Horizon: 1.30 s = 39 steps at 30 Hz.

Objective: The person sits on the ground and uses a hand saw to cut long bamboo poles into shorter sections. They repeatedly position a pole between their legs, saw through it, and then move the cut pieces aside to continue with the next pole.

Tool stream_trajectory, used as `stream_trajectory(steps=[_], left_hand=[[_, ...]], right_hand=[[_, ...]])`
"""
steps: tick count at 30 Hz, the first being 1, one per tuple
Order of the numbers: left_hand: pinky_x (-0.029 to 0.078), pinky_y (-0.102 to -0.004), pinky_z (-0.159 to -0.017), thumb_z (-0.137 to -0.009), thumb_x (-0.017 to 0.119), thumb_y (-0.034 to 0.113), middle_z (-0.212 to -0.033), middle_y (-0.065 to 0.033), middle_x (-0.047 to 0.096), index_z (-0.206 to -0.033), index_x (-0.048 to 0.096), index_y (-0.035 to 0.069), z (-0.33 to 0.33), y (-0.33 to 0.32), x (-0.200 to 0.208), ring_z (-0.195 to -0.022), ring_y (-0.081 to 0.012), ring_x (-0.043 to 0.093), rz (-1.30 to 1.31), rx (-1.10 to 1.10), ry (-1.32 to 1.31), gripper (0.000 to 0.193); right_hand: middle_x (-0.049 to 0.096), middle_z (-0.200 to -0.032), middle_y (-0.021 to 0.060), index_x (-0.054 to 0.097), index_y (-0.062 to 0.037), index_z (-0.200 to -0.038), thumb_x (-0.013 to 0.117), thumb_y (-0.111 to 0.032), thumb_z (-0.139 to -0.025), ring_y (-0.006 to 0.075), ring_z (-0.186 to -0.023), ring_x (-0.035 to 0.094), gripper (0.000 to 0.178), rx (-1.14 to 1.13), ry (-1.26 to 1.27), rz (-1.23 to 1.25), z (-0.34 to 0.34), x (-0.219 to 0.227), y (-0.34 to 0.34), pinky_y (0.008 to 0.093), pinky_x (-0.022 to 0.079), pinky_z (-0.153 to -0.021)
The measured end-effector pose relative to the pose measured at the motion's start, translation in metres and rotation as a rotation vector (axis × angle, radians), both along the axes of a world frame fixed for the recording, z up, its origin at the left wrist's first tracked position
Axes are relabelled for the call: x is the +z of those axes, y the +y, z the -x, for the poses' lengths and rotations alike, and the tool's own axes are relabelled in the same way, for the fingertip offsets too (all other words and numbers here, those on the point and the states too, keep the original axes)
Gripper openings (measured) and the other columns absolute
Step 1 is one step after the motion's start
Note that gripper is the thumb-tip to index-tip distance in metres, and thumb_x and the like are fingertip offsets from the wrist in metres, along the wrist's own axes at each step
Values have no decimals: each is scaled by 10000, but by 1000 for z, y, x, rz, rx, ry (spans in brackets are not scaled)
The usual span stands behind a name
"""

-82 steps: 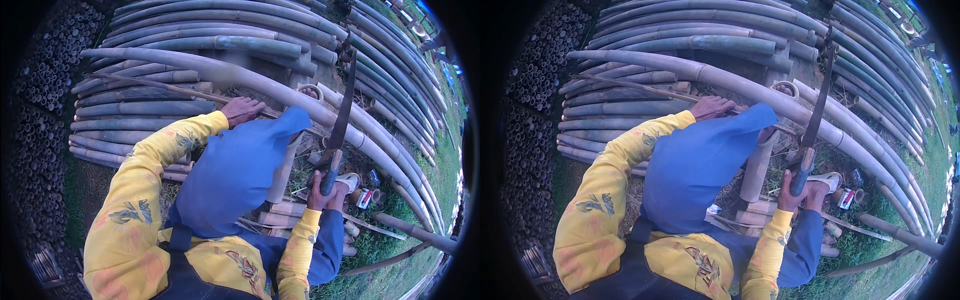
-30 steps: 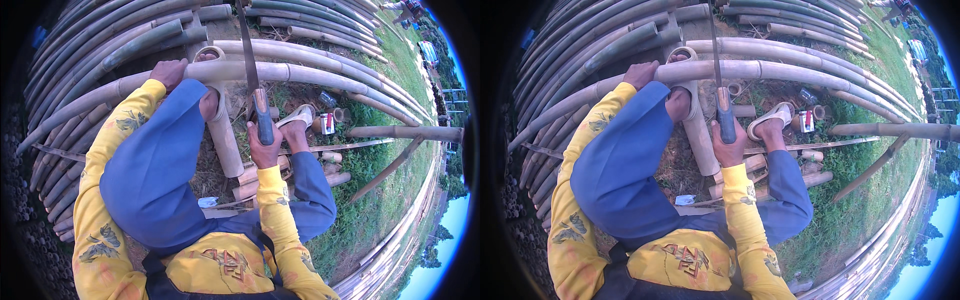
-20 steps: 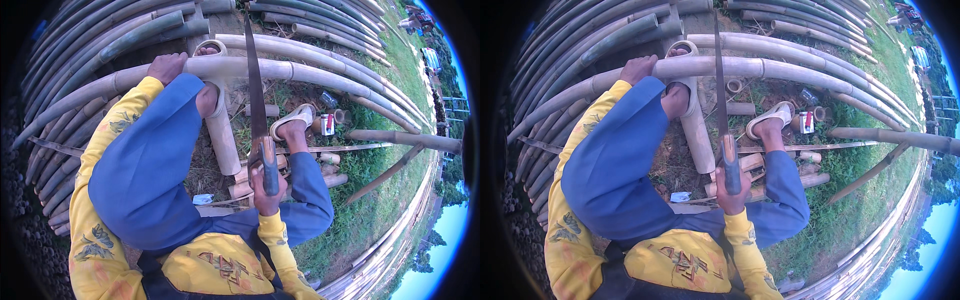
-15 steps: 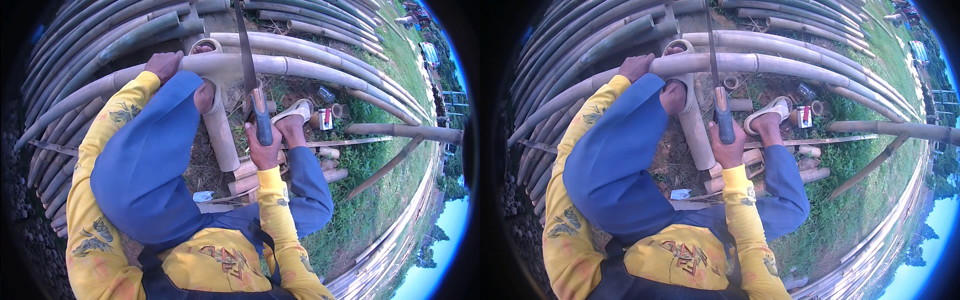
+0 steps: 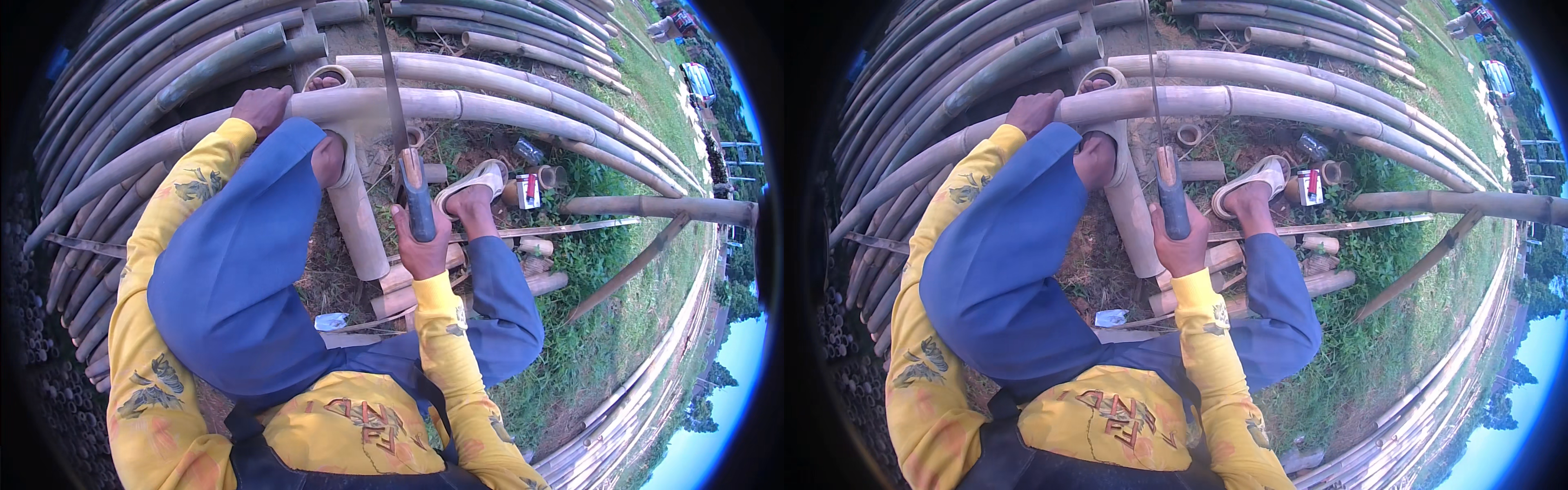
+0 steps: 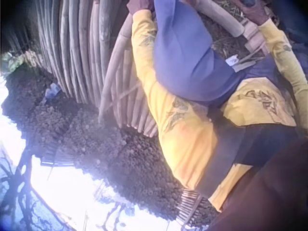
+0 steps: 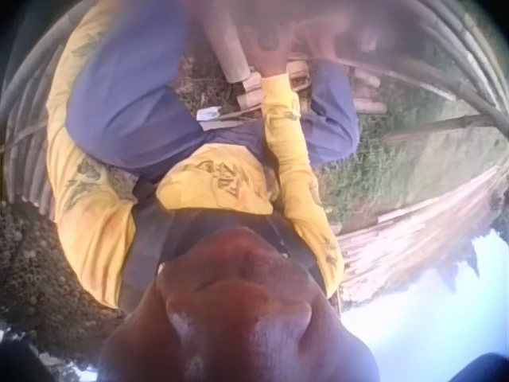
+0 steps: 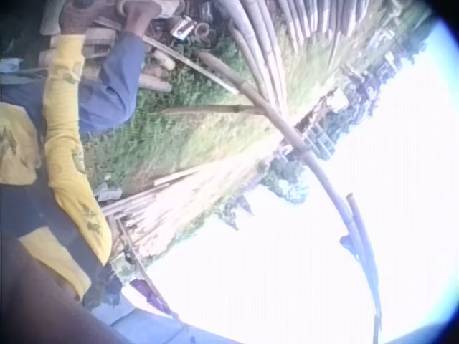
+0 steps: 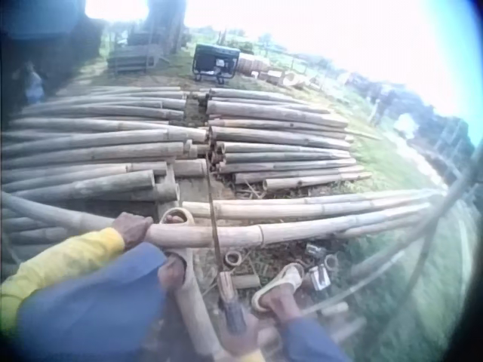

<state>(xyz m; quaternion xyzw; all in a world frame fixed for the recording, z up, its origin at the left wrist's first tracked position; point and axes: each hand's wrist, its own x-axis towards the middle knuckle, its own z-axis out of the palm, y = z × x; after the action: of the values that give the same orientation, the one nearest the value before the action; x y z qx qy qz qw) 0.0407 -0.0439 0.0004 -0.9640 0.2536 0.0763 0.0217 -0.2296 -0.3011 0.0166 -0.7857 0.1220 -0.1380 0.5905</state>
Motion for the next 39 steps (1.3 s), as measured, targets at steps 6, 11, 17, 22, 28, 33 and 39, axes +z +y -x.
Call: stream_trajectory(steps=[6,11,17,22,28,33,39], left_hand=[[562,-511,-853,-945,579,216,-1020,-223,728,-1093,603,40,7,4,-10,-1006,-407,712,36,22,-10,232],[566,-518,-835,-942,581,211,-1009,-223,729,-1076,603,41,6,-1,-12,-980,-409,717,86,6,-68,217],[570,-518,-826,-942,578,203,-1023,-222,733,-1072,605,40,3,12,-3,-964,-410,721,53,-1,-63,211],[568,-522,-831,-947,569,199,-1024,-223,733,-1078,603,40,8,4,-4,-978,-407,719,56,-1,-32,209],[562,-531,-834,-942,580,230,-1017,-226,733,-1081,601,43,-2,-3,-8,-989,-410,716,66,-11,-67,234],[564,-527,-831,-939,590,238,-1011,-225,732,-1079,601,43,5,9,-5,-982,-407,718,16,15,-19,240],[571,-515,-820,-937,596,224,-993,-222,733,-1070,600,33,6,6,-10,-966,-405,723,70,-9,-79,233]], right_hand=[[742,-1010,114,652,44,-1295,705,21,-901,122,-867,688,398,-5,177,111,174,23,18,281,538,-807],[565,-685,4,632,6,-897,725,-44,-920,69,-626,468,108,28,41,-53,7,-3,-6,277,425,-583],[648,-774,14,688,22,-1081,727,-8,-907,62,-672,549,181,-27,38,20,71,2,20,250,475,-632],[661,-793,46,683,32,-1088,706,1,-906,92,-681,578,186,9,188,73,183,37,8,263,502,-671],[587,-727,-7,625,8,-947,715,-42,-941,65,-677,473,102,19,52,-168,4,-4,-12,263,439,-623],[711,-1034,91,631,59,-1275,696,18,-918,89,-875,635,365,-65,208,-262,136,9,19,251,513,-808],[703,-878,86,682,59,-1146,688,22,-913,101,-784,632,237,-21,122,-137,129,5,-3,261,518,-757]])
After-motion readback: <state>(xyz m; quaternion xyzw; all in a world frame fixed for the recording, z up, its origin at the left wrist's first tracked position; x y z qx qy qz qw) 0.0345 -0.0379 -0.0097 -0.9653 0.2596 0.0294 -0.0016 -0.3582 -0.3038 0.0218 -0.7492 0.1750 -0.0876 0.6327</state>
